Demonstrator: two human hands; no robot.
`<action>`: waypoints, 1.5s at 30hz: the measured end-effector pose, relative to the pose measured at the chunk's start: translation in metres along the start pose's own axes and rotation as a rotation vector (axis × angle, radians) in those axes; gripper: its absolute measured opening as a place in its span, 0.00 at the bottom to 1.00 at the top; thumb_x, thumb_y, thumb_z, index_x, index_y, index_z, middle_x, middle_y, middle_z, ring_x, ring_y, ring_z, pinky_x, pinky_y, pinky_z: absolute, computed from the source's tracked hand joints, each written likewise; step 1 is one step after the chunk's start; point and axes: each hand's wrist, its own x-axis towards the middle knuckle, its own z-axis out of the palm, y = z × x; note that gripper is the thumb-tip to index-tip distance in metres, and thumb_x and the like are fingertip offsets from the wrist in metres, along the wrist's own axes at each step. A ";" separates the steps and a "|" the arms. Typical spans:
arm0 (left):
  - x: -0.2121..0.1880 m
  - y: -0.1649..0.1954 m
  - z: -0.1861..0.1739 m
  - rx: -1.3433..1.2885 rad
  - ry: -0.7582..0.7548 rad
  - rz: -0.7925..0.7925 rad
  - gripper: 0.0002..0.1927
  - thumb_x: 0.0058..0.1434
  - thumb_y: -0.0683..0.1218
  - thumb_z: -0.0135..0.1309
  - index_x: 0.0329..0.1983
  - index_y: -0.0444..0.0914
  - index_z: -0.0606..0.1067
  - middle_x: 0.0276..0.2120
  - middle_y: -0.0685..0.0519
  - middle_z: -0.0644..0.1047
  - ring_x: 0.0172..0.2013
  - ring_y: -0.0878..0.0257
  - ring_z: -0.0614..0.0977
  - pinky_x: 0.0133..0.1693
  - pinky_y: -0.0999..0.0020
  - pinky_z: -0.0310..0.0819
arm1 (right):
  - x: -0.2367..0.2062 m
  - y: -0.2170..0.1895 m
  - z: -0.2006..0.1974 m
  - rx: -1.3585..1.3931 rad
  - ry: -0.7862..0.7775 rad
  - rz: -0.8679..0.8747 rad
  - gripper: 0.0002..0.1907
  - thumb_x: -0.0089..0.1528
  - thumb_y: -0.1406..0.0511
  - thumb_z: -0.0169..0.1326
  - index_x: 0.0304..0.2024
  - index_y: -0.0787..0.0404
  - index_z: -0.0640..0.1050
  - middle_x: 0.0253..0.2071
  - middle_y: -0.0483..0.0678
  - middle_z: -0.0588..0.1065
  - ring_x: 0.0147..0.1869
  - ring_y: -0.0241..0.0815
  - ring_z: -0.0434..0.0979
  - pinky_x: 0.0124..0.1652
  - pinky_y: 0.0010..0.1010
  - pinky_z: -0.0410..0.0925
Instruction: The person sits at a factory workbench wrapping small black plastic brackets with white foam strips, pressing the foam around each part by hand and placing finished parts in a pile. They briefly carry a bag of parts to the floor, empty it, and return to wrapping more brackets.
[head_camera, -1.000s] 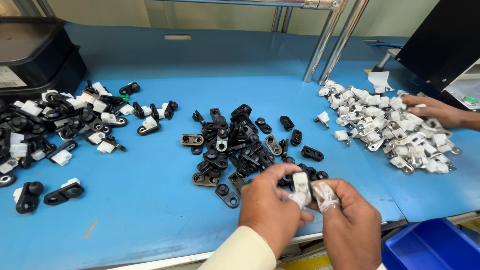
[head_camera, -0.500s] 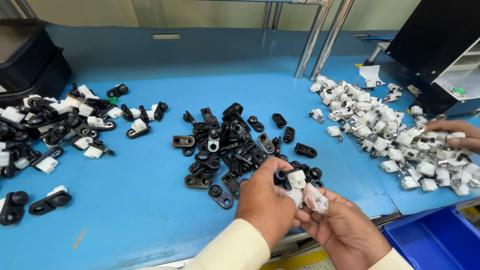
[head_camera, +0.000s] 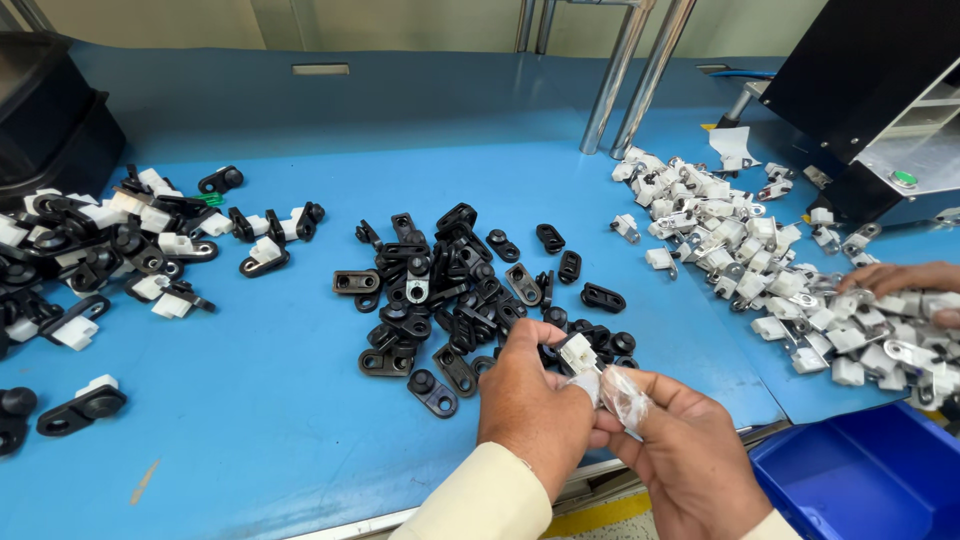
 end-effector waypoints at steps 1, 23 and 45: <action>0.000 0.000 0.001 0.012 -0.003 0.004 0.21 0.58 0.34 0.56 0.55 0.39 0.70 0.29 0.45 0.83 0.24 0.61 0.86 0.24 0.68 0.82 | 0.002 0.000 0.001 0.021 0.017 0.017 0.13 0.65 0.71 0.50 0.49 0.74 0.77 0.40 0.59 0.79 0.40 0.47 0.79 0.43 0.40 0.75; 0.003 -0.016 0.020 0.040 0.177 0.203 0.19 0.54 0.33 0.57 0.47 0.38 0.68 0.27 0.47 0.83 0.25 0.64 0.86 0.27 0.69 0.80 | 0.007 -0.003 0.011 0.210 0.147 -0.023 0.11 0.65 0.73 0.43 0.45 0.70 0.76 0.35 0.50 0.76 0.33 0.39 0.71 0.39 0.33 0.71; 0.004 -0.003 -0.007 -0.015 -0.025 0.134 0.21 0.57 0.33 0.52 0.53 0.37 0.80 0.32 0.49 0.85 0.28 0.67 0.86 0.30 0.74 0.82 | 0.035 -0.026 0.005 -0.073 -0.195 0.008 0.13 0.63 0.72 0.49 0.49 0.70 0.78 0.39 0.55 0.80 0.36 0.44 0.80 0.39 0.34 0.75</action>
